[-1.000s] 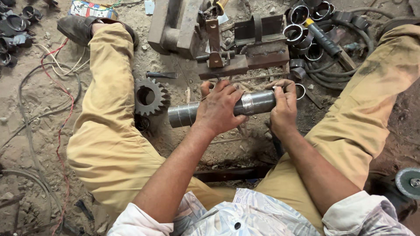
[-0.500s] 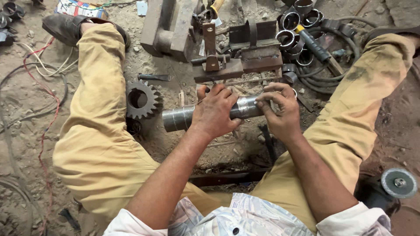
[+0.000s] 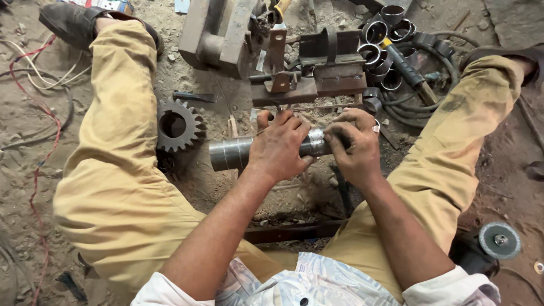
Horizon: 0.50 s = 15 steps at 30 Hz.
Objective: The person marks a cylindrical metal pipe with a white marker, drawing multiple circumferential lines along its length. The person rotates the pipe repeatedly to apply the lines evenly around the circumference.
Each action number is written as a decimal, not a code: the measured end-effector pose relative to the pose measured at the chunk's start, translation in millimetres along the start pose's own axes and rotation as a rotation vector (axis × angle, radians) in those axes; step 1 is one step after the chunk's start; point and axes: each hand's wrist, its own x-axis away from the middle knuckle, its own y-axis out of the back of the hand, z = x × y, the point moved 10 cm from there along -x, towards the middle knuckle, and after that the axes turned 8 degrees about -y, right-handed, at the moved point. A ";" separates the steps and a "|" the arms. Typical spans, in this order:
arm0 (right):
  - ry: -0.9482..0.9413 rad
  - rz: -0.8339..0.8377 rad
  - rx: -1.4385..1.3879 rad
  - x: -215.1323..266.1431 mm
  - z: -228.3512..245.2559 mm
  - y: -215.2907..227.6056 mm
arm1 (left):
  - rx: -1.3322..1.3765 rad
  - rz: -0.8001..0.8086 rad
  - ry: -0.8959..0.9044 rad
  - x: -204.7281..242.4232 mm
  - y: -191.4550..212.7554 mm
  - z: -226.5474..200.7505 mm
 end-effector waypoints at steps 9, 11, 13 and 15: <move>0.048 -0.003 0.177 4.0 8.7 -3.0 | -0.023 0.006 -0.022 -2.1 -1.3 -0.9; 0.053 0.001 0.181 10.0 9.5 -2.4 | -0.014 0.009 -0.017 -0.7 -1.1 -0.2; 0.048 0.002 0.130 11.3 9.4 -2.1 | -0.003 0.003 -0.018 0.3 0.6 0.2; 0.033 -0.005 0.102 8.8 8.4 -1.1 | 0.009 -0.014 -0.026 0.6 3.0 -1.2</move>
